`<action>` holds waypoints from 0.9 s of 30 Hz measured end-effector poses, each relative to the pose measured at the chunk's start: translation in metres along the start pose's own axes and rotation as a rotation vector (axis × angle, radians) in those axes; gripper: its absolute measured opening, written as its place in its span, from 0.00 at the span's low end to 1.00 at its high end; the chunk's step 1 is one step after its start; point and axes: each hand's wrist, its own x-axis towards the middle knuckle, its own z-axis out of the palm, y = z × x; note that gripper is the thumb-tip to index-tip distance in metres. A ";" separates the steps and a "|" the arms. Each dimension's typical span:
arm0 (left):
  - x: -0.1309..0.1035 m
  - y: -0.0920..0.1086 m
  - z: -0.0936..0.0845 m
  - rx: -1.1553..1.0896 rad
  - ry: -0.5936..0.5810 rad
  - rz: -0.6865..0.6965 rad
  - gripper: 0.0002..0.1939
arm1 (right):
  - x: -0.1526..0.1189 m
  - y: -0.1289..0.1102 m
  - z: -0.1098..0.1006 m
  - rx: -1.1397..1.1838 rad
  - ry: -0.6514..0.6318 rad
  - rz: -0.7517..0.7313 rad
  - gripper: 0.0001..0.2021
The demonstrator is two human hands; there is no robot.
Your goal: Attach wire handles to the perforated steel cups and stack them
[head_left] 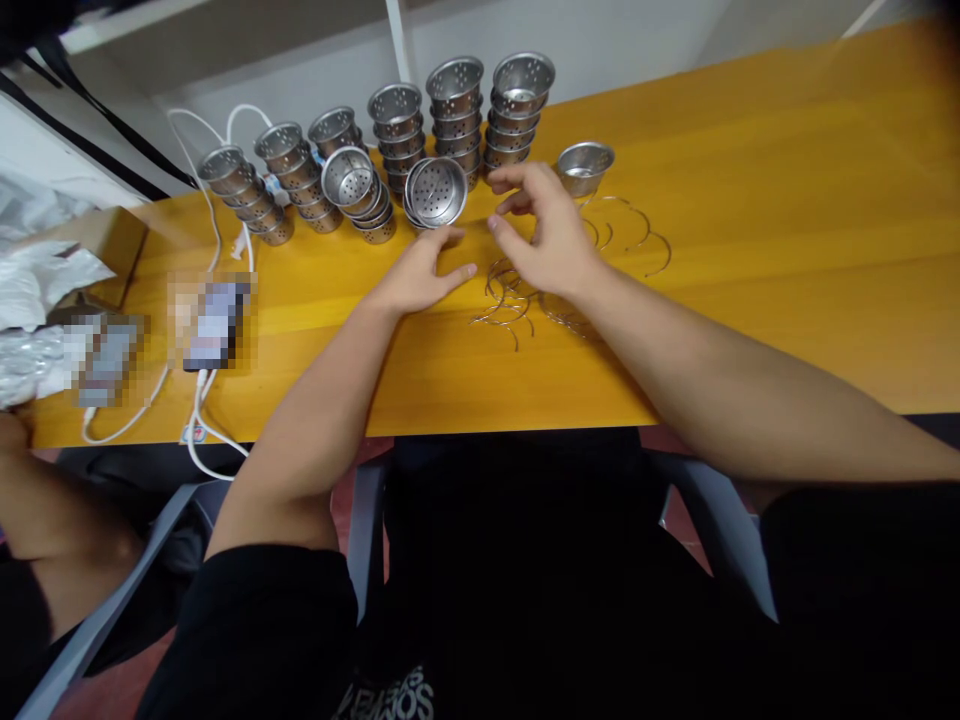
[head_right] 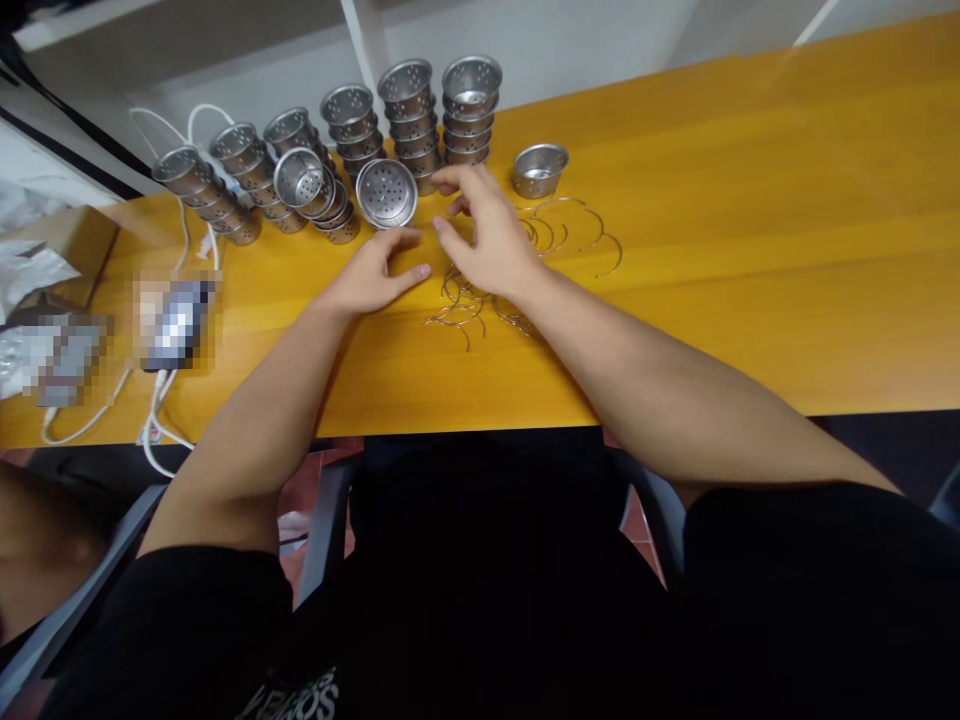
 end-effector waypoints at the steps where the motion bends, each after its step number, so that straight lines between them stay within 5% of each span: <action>1: 0.000 -0.002 0.000 -0.014 0.015 -0.008 0.35 | 0.000 0.000 0.000 0.001 -0.001 0.001 0.28; 11: 0.007 -0.018 -0.003 -0.026 0.090 -0.083 0.40 | -0.006 -0.024 -0.006 -0.172 -0.159 0.030 0.30; 19: 0.003 0.001 -0.010 0.118 0.098 -0.172 0.29 | -0.006 -0.026 -0.008 -0.246 -0.230 0.038 0.32; 27: -0.006 0.016 -0.007 0.018 -0.059 0.005 0.27 | -0.002 -0.036 -0.021 -0.386 -0.241 0.136 0.28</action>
